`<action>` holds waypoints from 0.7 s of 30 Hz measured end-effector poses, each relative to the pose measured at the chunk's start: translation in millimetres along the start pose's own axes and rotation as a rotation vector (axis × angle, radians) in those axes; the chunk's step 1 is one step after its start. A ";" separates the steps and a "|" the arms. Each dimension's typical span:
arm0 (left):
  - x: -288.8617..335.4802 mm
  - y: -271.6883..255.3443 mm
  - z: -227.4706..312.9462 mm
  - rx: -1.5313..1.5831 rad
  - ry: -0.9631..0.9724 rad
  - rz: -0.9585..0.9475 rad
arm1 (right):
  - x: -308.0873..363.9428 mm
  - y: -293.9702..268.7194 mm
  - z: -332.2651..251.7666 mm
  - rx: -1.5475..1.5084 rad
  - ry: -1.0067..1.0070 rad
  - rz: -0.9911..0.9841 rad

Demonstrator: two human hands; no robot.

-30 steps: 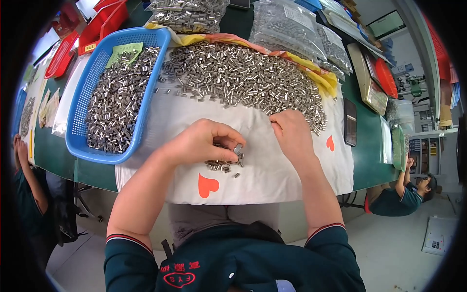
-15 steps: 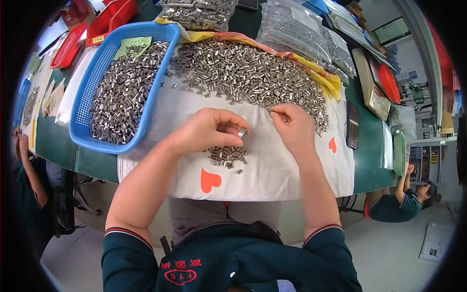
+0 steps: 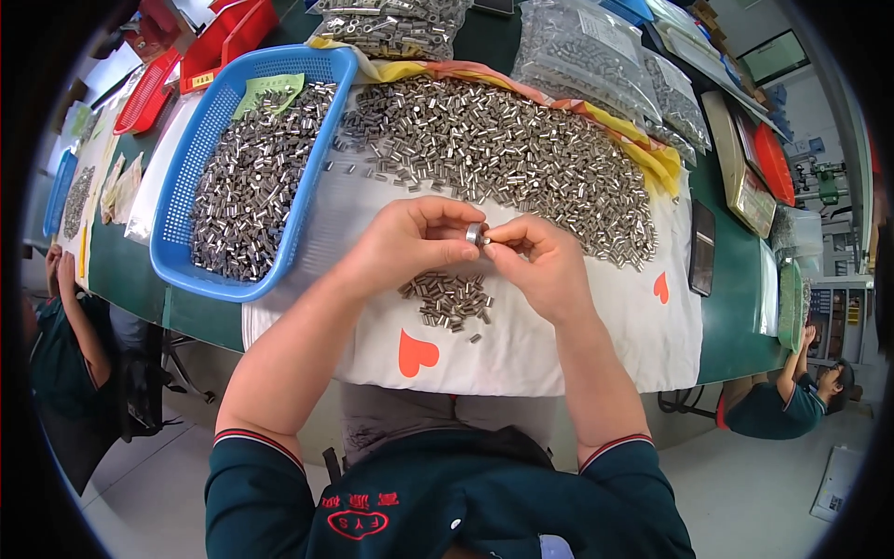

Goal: Manually sorting and inspecting small metal hardware components at a factory workbench.

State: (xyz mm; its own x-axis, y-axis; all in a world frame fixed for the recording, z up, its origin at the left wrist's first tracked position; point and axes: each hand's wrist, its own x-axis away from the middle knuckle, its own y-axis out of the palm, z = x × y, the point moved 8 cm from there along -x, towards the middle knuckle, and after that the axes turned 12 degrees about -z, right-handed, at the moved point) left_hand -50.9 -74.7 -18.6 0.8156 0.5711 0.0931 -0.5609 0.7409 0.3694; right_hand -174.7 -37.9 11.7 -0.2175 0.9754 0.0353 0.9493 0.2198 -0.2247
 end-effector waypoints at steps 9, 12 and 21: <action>0.6 -1.2 -2.4 -0.023 -0.002 0.005 | 2.6 1.0 -17.0 0.273 -0.080 0.097; 1.0 -0.9 -3.3 -0.049 0.001 0.017 | 3.9 2.3 -22.7 0.343 -0.149 0.102; 4.3 -1.1 -4.1 -0.104 -0.043 0.085 | 11.8 16.1 -47.0 0.697 -0.375 0.195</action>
State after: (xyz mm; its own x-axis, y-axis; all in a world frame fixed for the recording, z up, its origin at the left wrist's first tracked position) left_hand -47.3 -71.6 -22.4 0.7688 0.6192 0.1598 -0.6378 0.7247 0.2609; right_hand -151.3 -22.1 54.3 -0.2421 0.8979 -0.3676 0.6453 -0.1340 -0.7521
